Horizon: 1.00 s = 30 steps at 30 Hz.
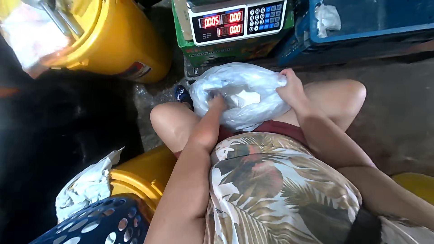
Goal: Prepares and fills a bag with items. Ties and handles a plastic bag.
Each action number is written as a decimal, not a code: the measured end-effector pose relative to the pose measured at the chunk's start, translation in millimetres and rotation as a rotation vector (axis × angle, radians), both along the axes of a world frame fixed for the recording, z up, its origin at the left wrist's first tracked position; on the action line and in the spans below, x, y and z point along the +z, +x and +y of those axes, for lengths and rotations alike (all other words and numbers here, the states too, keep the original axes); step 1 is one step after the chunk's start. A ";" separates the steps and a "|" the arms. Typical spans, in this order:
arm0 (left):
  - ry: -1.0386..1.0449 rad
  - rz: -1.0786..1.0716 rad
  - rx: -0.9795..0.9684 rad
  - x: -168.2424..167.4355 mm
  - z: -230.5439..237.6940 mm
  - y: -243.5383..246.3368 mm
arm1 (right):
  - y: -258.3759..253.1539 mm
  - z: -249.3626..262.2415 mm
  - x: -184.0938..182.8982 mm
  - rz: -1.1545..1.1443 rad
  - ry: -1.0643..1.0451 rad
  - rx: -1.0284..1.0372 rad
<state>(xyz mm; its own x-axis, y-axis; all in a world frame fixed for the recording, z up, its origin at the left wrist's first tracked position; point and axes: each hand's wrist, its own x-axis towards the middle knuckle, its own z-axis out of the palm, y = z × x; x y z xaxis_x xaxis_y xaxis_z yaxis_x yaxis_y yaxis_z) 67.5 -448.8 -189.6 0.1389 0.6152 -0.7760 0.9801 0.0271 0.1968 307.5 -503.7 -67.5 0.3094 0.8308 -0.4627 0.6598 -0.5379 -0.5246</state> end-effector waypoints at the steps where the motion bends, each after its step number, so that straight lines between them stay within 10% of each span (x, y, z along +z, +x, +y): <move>1: -0.006 0.035 -0.011 2.0 -3.5 7.5 | 4.1 -1.1 0.7 -0.009 -0.005 -0.006; 12: -0.074 -0.220 -0.267 25.6 -0.7 43.6 | -2.3 -14.1 0.6 -0.106 -0.113 0.025; 25: 0.139 -0.488 0.001 76.5 7.2 60.2 | 18.9 -4.9 -15.7 -0.098 0.015 -0.022; 30: 0.040 -0.384 -0.179 43.8 -9.4 73.6 | 15.5 3.5 -22.9 -0.176 0.024 0.122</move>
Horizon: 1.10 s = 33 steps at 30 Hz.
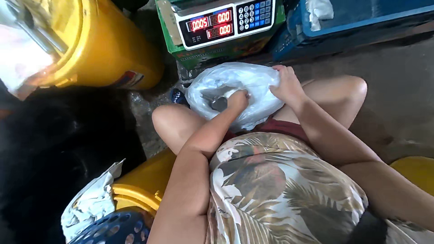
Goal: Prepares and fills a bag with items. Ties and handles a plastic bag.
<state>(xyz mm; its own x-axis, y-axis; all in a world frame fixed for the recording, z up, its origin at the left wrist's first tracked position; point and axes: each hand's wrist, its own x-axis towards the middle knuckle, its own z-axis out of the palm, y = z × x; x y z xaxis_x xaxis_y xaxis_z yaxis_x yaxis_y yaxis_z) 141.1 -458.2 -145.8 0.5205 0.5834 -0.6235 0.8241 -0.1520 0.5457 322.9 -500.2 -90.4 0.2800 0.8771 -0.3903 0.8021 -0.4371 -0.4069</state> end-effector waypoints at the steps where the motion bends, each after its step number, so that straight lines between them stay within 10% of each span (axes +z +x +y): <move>1: -0.017 0.023 -0.037 -8.5 -3.7 0.2 | -4.8 -1.9 4.0 -0.022 0.073 0.043; 6: -0.121 0.114 -0.104 7.8 -20.3 1.9 | -54.5 -21.5 19.7 0.269 0.483 0.235; 10: -0.210 0.126 -0.178 61.7 -27.7 -13.6 | -88.3 -4.4 -13.7 0.403 0.070 0.355; 24: 0.201 0.074 -0.382 38.4 -47.5 -20.1 | -101.0 59.5 -65.1 0.217 -0.750 0.704; 33: 0.187 0.190 -0.263 62.4 -5.3 -36.6 | -69.8 56.8 -78.0 0.210 -0.460 0.498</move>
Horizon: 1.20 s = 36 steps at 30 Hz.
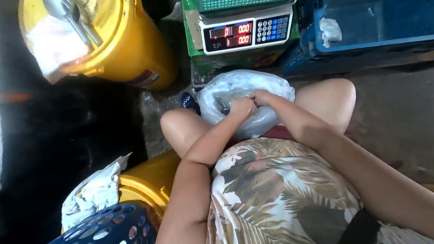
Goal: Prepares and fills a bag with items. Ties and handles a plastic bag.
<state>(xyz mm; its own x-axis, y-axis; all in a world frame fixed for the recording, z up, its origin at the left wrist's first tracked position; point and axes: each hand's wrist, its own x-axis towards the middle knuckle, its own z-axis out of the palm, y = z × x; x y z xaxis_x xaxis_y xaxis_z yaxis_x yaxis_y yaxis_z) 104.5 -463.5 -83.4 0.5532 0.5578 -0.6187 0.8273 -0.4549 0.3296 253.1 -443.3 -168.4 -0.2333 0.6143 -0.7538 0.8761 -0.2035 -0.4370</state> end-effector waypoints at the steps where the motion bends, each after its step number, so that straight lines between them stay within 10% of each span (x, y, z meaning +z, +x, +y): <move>1: 0.020 -0.012 -0.008 1.2 0.9 -1.6 | -2.8 -0.6 20.1 0.022 -0.032 -0.088; 8: 0.142 -0.277 -0.131 -6.7 -29.3 8.3 | 10.2 -14.9 74.3 0.055 0.378 -0.216; 17: -0.097 -0.124 -0.066 -29.7 -33.3 20.5 | 14.1 -35.6 18.3 0.097 0.550 -0.109; 28: -0.070 -0.157 -0.151 -27.2 -42.5 18.7 | 13.1 -29.7 25.2 0.038 -0.092 0.132; 36: -0.011 -0.178 -0.339 -8.7 -37.9 18.2 | 11.0 -23.5 27.7 0.062 0.191 -0.042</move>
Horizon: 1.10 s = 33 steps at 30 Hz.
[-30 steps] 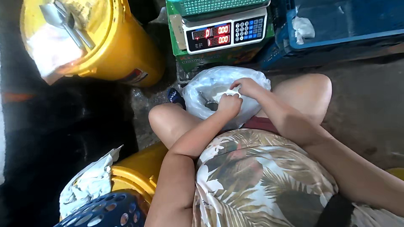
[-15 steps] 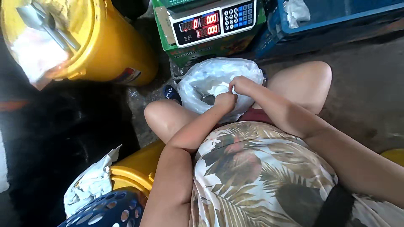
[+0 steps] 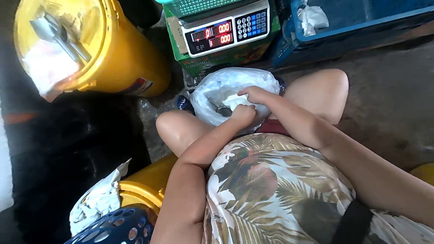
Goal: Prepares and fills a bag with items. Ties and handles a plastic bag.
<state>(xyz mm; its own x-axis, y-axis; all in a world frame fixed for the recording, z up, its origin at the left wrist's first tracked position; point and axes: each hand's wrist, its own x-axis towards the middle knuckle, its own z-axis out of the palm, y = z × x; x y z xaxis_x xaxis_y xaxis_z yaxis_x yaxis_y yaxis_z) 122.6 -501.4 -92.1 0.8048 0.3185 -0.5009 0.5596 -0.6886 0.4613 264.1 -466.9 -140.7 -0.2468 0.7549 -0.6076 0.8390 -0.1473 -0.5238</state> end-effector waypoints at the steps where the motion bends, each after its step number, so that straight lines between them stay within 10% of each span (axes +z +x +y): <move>1: 0.014 0.001 0.038 5.1 8.0 -4.4 | 4.6 -0.8 2.9 0.041 0.070 -0.039; 15: 0.222 -0.259 0.260 26.7 63.9 -62.1 | 1.6 -16.6 71.1 0.135 0.337 -0.283; 33: 0.165 -0.104 0.471 -13.9 81.7 -56.7 | -1.9 -12.9 25.9 0.115 0.301 -0.344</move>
<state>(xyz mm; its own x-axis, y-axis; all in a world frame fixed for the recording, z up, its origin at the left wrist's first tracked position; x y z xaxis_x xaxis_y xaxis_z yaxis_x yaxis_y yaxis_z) 65.9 -419.6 -106.0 0.5977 0.7269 -0.3382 0.7838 -0.4410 0.4373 262.2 -479.8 -114.9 -0.0042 0.9432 -0.3323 0.7017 -0.2339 -0.6730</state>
